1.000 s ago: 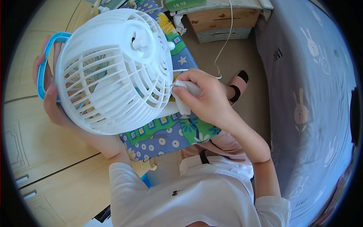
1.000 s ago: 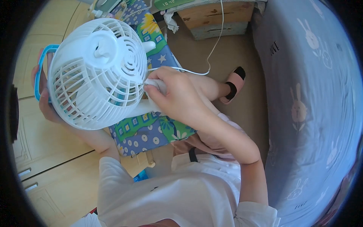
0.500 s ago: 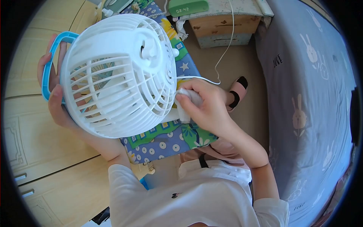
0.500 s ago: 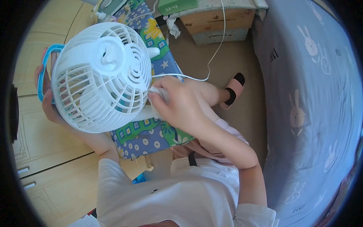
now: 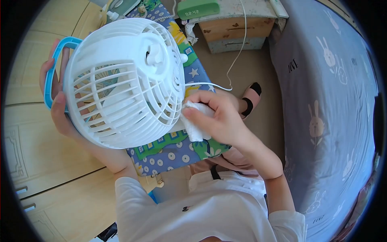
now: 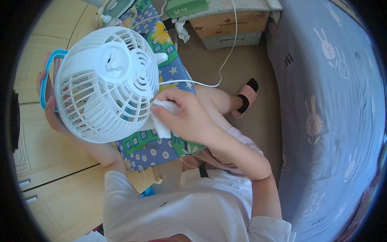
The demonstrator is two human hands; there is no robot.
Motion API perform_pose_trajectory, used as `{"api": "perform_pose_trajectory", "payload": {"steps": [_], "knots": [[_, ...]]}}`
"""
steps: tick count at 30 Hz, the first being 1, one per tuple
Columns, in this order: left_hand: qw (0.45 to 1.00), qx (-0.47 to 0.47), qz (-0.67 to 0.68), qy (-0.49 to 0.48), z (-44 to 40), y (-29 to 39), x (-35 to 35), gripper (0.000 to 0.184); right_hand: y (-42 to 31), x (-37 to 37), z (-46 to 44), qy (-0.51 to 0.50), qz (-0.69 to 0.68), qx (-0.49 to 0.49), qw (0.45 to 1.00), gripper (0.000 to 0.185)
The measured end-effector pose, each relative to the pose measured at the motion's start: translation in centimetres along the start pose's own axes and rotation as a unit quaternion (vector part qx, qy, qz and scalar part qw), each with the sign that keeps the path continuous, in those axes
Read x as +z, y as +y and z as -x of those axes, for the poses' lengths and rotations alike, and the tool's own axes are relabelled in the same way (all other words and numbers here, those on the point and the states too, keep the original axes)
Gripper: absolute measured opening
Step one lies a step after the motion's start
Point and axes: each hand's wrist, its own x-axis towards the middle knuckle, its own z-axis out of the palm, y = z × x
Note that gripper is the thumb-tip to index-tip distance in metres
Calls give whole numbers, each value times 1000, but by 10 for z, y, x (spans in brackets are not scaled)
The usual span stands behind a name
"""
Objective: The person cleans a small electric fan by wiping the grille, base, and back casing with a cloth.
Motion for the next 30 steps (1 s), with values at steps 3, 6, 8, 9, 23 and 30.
{"api": "perform_pose_trajectory", "payload": {"steps": [3,6,8,9,23,30], "knots": [[1000,-2,21,-8,-2,-1,-3,61,17,-10,-2,-70,-270,132,951,17],[999,3,49,-10,-2,-8,-10,60,19,-28,0,-52,-421,158,892,28],[999,4,48,-2,-3,-8,-9,59,8,-29,3,-29,-390,169,905,24],[999,6,47,17,-3,-8,-9,58,10,-26,6,-26,-399,168,901,24],[988,-37,113,93,2,-37,-68,48,2,0,-11,-10,39,-80,996,21],[964,-85,223,115,5,-43,-83,44,3,16,-42,-15,93,-142,985,21]]}}
